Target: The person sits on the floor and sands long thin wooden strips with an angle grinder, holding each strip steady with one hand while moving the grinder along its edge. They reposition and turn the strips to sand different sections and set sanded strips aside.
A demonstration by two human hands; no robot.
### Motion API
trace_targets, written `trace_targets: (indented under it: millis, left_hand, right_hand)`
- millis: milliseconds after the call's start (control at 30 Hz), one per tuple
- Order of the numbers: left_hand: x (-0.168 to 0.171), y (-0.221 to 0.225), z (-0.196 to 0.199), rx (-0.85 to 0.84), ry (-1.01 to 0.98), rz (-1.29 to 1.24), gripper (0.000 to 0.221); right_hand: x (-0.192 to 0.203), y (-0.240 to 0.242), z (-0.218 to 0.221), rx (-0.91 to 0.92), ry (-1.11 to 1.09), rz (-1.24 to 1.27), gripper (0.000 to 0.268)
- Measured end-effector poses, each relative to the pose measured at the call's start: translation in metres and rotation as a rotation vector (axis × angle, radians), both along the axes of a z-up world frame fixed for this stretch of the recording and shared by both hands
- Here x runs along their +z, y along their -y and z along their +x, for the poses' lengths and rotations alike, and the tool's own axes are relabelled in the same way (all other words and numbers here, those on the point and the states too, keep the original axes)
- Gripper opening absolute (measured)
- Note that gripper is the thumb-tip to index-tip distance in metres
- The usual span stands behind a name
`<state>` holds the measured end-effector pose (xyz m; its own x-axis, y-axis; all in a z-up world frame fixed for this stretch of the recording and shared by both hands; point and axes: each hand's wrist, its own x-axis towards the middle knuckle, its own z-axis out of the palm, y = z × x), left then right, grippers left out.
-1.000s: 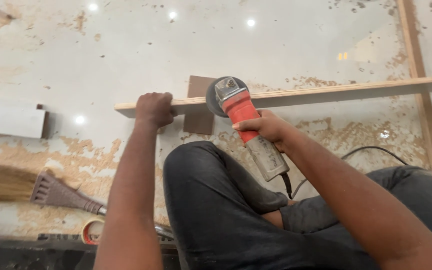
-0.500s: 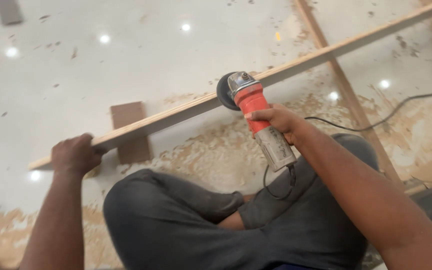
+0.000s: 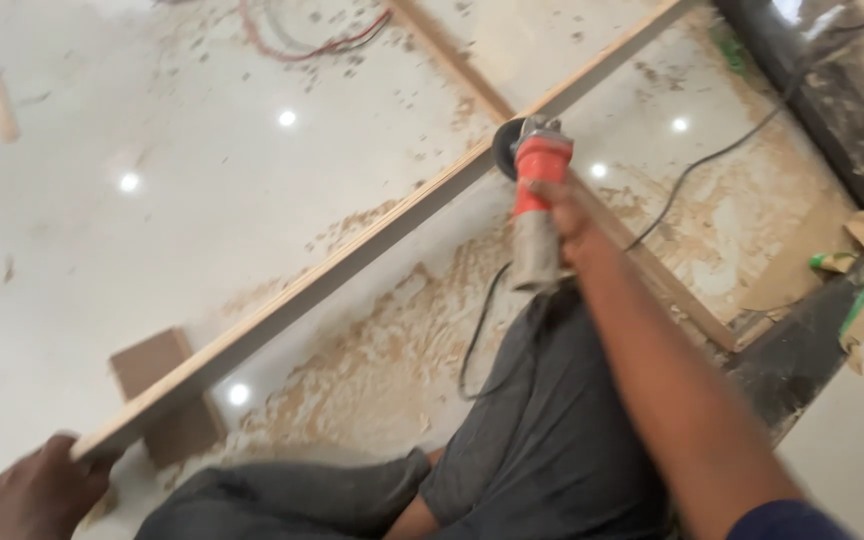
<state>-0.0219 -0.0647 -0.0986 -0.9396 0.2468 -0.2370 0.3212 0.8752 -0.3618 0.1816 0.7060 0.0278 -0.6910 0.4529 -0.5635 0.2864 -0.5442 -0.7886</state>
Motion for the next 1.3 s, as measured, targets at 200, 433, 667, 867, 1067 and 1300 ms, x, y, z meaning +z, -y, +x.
trace_targets:
  millis: [200, 433, 667, 867, 1067, 1300]
  left_hand:
    - [-0.005, -0.015, -0.005, -0.049, -0.058, 0.108, 0.079]
    - [0.103, -0.287, 0.064, 0.279, 0.139, 0.857, 0.11]
    - [0.088, -0.385, 0.099, 0.02, 0.046, 0.633, 0.109]
    - [0.079, -0.383, 0.1, -0.082, -0.036, 0.692, 0.096]
    - [0.057, -0.366, 0.088, -0.203, -0.235, 0.866, 0.041]
    - [0.064, -0.353, 0.077, -0.361, -0.309, 1.001, 0.018]
  right_hand:
    - [0.023, 0.044, 0.027, -0.15, -0.232, 0.018, 0.037]
    - [-0.054, -0.002, 0.027, 0.007, -0.432, -0.109, 0.033]
    - [-0.015, 0.01, 0.016, 0.032, -0.347, -0.123, 0.041]
    - [-0.018, 0.006, 0.01, 0.031, -0.333, -0.094, 0.044]
    - [-0.027, -0.002, 0.012, 0.052, -0.279, -0.121, 0.039]
    - [-0.006, 0.018, 0.011, 0.07, -0.281, 0.027, 0.044]
